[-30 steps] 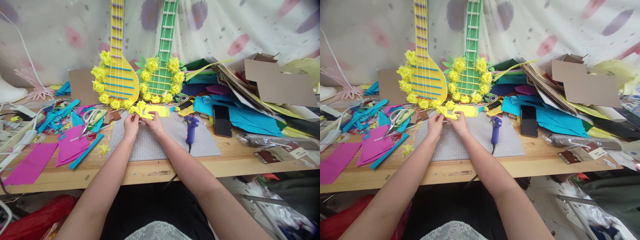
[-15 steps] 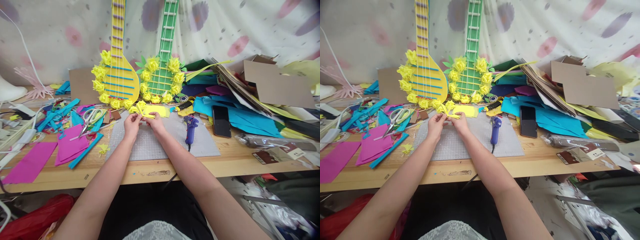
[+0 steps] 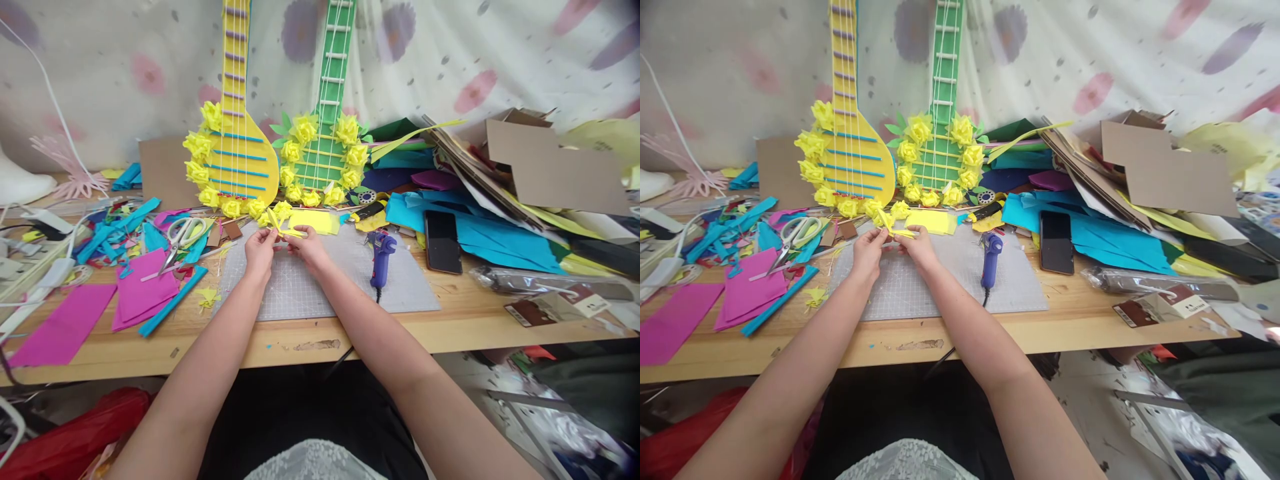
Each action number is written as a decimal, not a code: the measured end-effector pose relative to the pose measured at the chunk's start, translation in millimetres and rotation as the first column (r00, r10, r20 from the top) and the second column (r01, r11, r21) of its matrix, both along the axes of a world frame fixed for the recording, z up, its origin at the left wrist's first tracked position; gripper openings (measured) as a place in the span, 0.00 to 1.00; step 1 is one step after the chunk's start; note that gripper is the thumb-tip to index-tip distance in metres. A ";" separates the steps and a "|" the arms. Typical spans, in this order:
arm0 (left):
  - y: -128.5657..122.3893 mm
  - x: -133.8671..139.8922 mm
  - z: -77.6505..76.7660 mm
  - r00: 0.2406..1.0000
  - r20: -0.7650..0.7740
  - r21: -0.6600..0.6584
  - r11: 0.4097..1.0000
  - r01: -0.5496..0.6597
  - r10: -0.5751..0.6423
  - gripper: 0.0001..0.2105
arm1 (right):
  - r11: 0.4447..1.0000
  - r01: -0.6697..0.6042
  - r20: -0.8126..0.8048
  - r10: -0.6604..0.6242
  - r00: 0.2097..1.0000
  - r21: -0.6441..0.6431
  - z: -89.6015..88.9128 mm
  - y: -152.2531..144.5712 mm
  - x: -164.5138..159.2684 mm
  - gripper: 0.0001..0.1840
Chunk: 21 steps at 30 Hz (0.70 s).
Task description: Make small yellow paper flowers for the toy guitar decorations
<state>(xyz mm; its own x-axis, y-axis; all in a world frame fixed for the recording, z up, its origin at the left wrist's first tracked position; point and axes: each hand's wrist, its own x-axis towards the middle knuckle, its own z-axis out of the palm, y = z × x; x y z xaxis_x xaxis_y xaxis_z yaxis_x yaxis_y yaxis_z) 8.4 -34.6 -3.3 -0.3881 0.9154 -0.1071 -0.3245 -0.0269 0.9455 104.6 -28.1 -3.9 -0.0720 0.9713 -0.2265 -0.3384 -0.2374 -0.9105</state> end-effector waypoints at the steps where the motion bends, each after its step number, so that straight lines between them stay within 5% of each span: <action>1: 0.0 0.4 0.0 1.000 0.003 -0.003 1.000 -0.004 0.004 0.14 | 1.000 0.025 0.001 -0.025 1.000 0.009 -0.2 0.2 -0.4 0.21; 21: 0.4 6.9 -7.0 1.000 0.011 0.065 0.998 -0.018 0.018 0.10 | 0.989 0.102 0.065 -0.109 0.992 0.108 -8.3 4.9 -4.3 0.23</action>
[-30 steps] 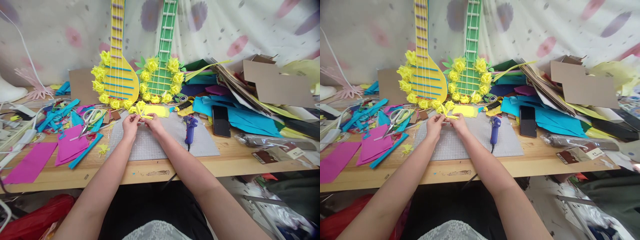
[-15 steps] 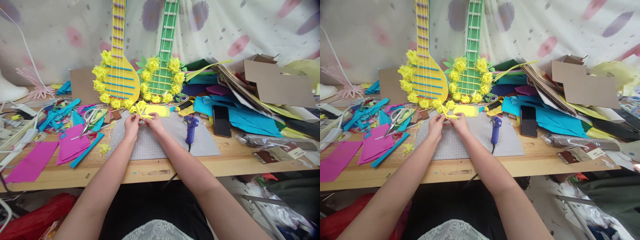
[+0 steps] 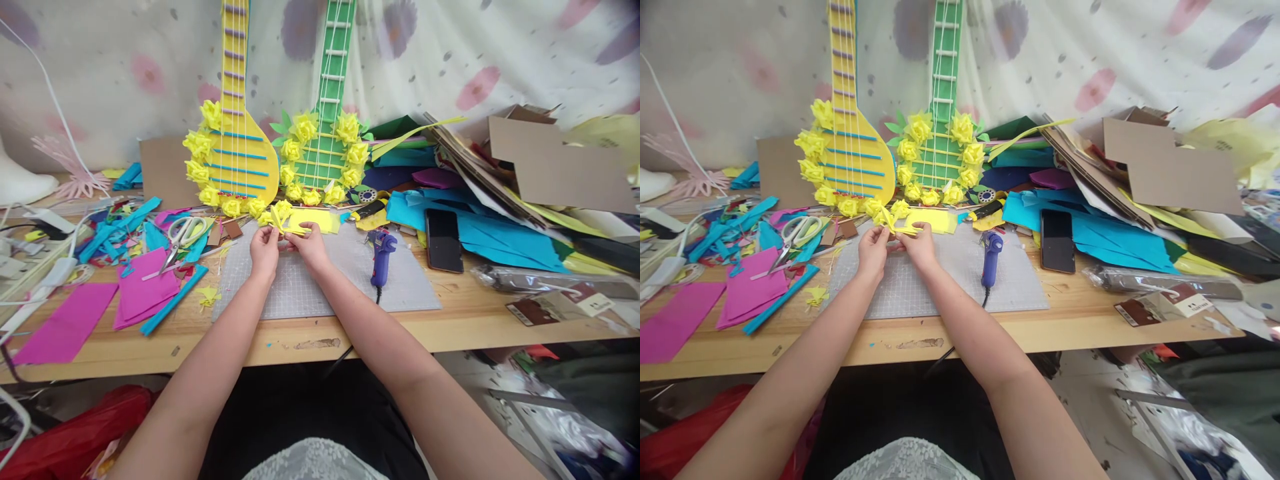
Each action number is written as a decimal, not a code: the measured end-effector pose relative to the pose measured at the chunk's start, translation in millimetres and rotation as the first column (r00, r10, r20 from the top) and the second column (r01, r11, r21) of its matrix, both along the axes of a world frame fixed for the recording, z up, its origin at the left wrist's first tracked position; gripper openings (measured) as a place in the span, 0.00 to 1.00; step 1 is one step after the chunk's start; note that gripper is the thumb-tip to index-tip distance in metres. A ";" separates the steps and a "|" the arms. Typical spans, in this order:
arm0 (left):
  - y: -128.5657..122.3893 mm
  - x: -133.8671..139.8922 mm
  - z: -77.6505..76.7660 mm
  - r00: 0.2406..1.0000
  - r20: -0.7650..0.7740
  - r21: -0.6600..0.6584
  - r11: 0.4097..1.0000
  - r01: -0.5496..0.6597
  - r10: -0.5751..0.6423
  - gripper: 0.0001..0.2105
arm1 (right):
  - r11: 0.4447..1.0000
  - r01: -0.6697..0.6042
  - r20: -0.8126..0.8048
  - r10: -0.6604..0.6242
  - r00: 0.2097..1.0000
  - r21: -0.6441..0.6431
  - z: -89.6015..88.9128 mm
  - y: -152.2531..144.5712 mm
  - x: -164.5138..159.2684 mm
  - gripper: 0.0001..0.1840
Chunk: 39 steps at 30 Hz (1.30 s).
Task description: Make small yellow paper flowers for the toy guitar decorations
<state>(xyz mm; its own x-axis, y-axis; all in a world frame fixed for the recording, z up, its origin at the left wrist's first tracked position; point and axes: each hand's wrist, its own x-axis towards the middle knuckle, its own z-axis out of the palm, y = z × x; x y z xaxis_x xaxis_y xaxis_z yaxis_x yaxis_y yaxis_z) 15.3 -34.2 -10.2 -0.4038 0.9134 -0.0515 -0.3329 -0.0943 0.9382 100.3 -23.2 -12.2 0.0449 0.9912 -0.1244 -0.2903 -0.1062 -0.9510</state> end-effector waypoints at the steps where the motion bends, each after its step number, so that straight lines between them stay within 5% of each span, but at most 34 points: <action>1: 0.7 -0.7 -0.8 1.000 -0.010 -0.003 1.000 -0.010 0.010 0.09 | 1.000 -0.013 0.001 0.013 1.000 0.010 -0.7 -0.3 -0.7 0.23; 28: 2.1 -8.6 5.3 0.997 -0.050 -0.101 0.993 -0.066 0.061 0.05 | 0.995 -0.098 0.034 0.099 0.994 -0.021 0.1 -8.5 -6.2 0.28; 39: 0.9 -11.1 6.2 0.999 -0.045 -0.090 0.995 -0.034 0.030 0.13 | 0.994 -0.102 0.066 0.104 0.992 -0.036 1.2 -6.4 -1.7 0.31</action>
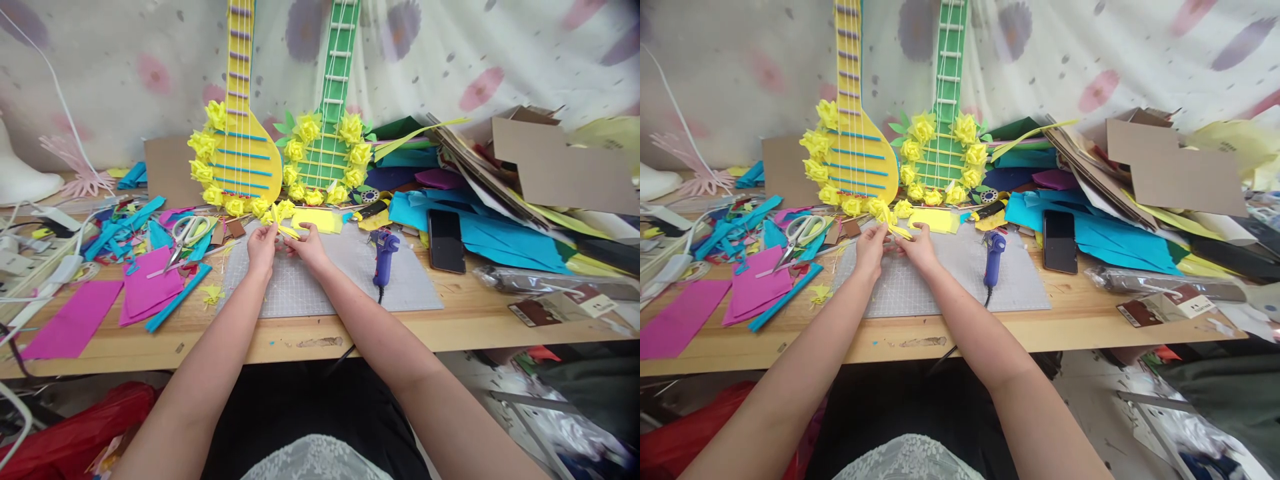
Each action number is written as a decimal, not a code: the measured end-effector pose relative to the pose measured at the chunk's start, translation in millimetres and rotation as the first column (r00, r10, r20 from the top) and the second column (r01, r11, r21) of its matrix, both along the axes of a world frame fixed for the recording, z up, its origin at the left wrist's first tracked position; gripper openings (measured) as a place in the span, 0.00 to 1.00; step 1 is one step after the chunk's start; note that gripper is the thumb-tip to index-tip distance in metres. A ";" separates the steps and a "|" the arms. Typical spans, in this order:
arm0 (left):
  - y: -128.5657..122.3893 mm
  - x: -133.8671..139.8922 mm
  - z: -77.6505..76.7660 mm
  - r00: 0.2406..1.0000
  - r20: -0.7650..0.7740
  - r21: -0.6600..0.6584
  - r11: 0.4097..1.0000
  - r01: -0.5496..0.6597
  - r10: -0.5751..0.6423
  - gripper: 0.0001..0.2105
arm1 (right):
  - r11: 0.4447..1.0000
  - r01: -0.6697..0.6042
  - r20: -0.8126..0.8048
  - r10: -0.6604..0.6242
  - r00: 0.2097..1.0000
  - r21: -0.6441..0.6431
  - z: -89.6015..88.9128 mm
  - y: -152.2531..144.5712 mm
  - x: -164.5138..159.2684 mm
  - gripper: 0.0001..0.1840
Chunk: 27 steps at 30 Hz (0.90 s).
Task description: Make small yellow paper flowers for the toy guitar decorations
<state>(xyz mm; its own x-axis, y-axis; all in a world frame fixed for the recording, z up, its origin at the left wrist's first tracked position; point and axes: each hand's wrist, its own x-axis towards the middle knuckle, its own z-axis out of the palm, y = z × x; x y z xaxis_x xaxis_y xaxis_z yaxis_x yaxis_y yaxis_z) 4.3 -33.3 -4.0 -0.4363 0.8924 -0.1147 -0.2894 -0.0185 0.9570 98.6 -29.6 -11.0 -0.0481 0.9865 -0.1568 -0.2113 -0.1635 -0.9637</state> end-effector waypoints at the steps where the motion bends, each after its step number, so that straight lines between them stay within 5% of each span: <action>1: -0.9 0.2 0.7 1.000 -0.003 0.002 1.000 0.009 -0.009 0.14 | 1.000 -0.004 0.003 0.004 1.000 -0.001 0.3 0.1 0.7 0.31; 13: -1.7 -0.2 2.0 0.999 0.033 0.016 1.000 -0.023 0.023 0.14 | 0.978 -0.202 0.053 0.204 0.977 -0.040 6.6 -1.8 12.8 0.34; 21: -1.2 -0.4 0.4 1.000 -0.005 0.003 1.000 0.007 -0.007 0.14 | 0.989 -0.132 0.167 0.120 0.979 0.064 -0.9 4.7 12.4 0.30; 27: -0.8 -2.3 2.2 1.000 0.017 -0.004 1.000 -0.020 0.020 0.14 | 0.992 -0.117 0.055 0.115 0.992 0.036 3.3 3.6 14.2 0.28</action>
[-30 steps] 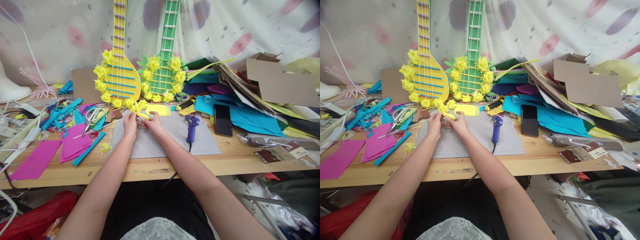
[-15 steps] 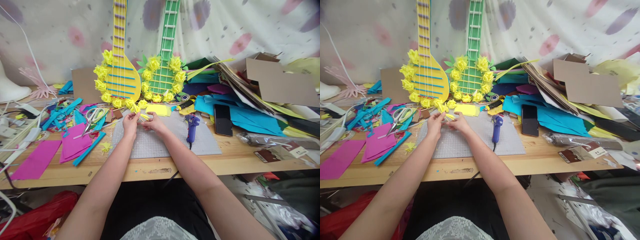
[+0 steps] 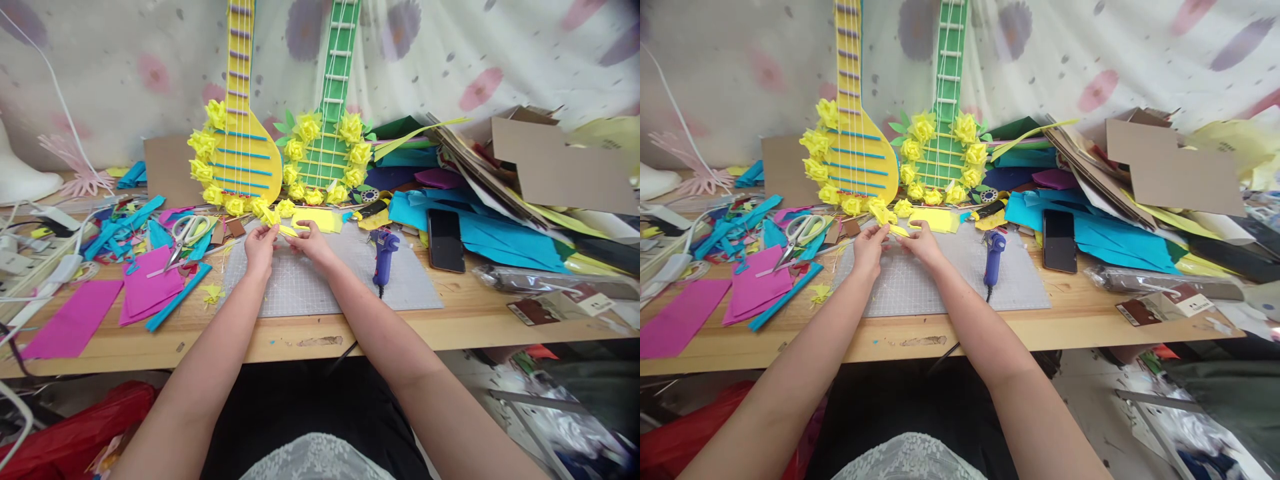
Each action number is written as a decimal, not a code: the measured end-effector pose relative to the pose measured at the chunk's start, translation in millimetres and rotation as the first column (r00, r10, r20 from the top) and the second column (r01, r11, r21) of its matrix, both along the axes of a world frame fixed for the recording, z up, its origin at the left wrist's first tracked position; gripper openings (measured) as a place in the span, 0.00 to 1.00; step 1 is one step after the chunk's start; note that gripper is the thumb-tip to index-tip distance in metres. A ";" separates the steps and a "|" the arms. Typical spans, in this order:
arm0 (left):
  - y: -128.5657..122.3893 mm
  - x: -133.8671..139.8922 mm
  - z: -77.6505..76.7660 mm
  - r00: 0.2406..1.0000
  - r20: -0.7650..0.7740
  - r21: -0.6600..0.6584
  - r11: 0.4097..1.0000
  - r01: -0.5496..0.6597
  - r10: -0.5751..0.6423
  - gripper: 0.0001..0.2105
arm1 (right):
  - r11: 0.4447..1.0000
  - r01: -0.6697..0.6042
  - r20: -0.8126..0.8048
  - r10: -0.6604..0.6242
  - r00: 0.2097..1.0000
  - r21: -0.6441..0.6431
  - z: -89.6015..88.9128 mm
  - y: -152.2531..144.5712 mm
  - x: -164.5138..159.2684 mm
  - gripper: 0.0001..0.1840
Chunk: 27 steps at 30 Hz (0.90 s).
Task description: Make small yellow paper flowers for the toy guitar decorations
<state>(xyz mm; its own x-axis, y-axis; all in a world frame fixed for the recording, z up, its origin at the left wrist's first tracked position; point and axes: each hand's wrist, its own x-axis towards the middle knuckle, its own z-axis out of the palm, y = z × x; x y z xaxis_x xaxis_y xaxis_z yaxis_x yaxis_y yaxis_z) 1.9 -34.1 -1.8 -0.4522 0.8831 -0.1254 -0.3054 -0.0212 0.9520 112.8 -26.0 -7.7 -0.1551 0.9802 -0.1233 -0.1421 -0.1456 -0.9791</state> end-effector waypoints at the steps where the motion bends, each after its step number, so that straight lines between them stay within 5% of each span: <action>1: 0.1 -0.3 0.1 1.000 0.005 -0.002 1.000 -0.005 0.005 0.14 | 1.000 0.003 -0.010 -0.003 1.000 -0.010 0.8 -0.2 -0.2 0.27; 10: 5.7 -10.6 0.3 0.995 0.044 0.010 0.996 -0.085 0.084 0.16 | 0.995 -0.042 0.102 0.033 0.994 0.094 3.0 6.1 11.6 0.27; 14: 9.6 -24.7 2.3 0.984 0.051 0.011 0.985 -0.170 0.169 0.16 | 0.922 -0.385 0.135 0.377 0.916 0.035 14.7 3.1 31.0 0.18; 17: 9.5 -28.7 4.4 0.982 0.004 0.026 0.982 -0.189 0.189 0.16 | 0.848 -0.526 -0.076 0.530 0.844 0.066 21.0 -2.3 31.4 0.11; 21: 5.6 -21.2 5.5 0.990 -0.090 0.008 0.994 -0.112 0.112 0.14 | 0.915 -0.387 -0.165 0.401 0.901 0.111 20.9 -7.5 13.7 0.05; 24: 2.4 -12.7 4.4 0.987 -0.160 -0.032 0.999 -0.003 -0.002 0.15 | 0.953 -0.260 0.062 0.253 0.966 0.158 17.7 -7.7 3.8 0.04; 27: 0.4 -7.6 2.7 0.977 -0.192 -0.061 0.995 0.081 -0.091 0.16 | 0.935 -0.164 0.317 0.059 0.946 0.315 12.9 -5.3 3.5 0.08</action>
